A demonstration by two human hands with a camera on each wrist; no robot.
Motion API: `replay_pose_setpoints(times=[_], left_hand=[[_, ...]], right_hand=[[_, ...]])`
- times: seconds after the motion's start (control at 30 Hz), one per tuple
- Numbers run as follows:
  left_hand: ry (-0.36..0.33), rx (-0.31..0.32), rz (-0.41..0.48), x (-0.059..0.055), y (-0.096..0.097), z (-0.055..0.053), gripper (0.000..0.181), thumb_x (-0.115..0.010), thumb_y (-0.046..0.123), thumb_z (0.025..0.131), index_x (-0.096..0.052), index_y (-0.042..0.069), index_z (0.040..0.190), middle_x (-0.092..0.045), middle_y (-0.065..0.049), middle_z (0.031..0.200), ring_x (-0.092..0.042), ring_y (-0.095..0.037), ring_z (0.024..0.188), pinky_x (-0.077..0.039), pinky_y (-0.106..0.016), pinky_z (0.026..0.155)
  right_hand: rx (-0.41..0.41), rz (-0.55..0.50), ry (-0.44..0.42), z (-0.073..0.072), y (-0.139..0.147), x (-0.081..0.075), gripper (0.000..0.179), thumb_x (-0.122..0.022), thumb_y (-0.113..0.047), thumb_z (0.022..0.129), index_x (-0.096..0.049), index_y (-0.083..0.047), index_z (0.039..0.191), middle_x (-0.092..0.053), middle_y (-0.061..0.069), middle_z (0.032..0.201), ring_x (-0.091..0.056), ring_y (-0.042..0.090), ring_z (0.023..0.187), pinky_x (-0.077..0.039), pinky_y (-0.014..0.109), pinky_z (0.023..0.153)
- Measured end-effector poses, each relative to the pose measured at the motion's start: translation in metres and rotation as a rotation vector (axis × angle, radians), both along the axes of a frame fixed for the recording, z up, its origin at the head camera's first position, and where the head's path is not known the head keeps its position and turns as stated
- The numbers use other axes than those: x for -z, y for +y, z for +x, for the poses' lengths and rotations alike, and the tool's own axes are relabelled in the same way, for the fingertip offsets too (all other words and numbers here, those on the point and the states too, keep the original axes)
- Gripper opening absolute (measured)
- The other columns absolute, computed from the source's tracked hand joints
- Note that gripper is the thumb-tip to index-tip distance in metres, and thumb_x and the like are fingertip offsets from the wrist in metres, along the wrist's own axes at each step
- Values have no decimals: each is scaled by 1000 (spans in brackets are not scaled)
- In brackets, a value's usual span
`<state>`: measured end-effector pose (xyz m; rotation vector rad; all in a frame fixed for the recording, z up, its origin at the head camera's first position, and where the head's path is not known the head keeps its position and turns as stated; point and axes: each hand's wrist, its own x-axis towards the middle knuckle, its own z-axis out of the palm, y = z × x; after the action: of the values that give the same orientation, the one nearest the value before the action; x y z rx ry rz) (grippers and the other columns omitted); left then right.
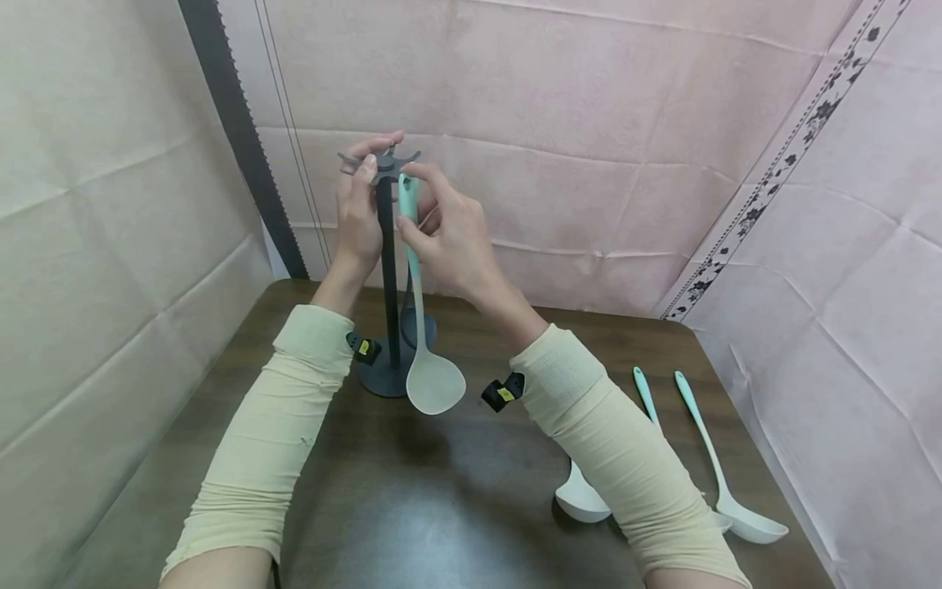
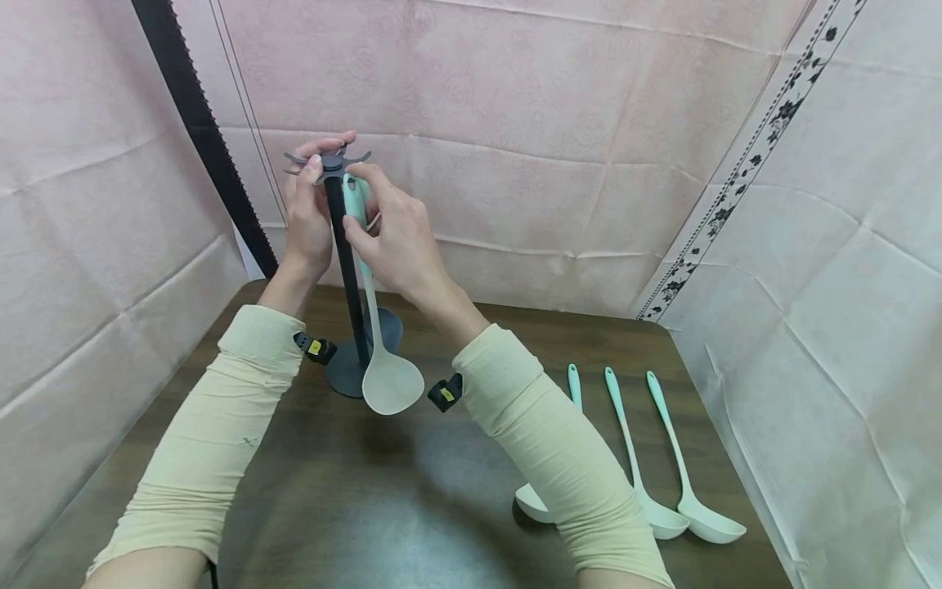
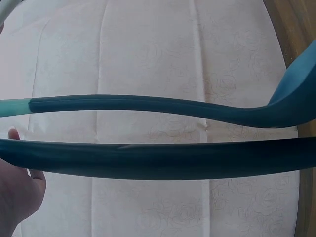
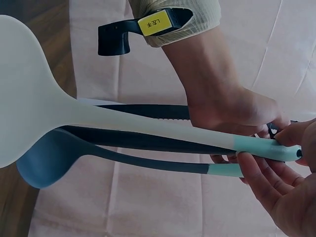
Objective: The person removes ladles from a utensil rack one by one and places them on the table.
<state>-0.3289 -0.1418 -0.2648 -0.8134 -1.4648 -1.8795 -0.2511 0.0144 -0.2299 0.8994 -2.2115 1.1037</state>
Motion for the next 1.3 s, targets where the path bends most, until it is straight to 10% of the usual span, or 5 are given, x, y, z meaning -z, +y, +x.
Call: replay_pose_setpoints(times=[0.5,1.3], left_hand=[[3,-11,-8,-12,6,26,42,-31,20,107,-57,2,135,-58,-15,151,-44,-27,146,-36,-37,114],[11,-14,2,-6,5,18,43,-31,21,106,-57,3,135,-58,-13,150,-48,-27,140,-41,-36,100]], right_hand=[[-7,-8,7,1,2,0,51,-70,-13,100,-54,-12,148,-69,2,84,-68,10,69,-58,25,69],[6,-3,30,4,4,1,53,-71,-11,99,-55,-10,149,-69,4,85,-68,11,70,-58,24,71]])
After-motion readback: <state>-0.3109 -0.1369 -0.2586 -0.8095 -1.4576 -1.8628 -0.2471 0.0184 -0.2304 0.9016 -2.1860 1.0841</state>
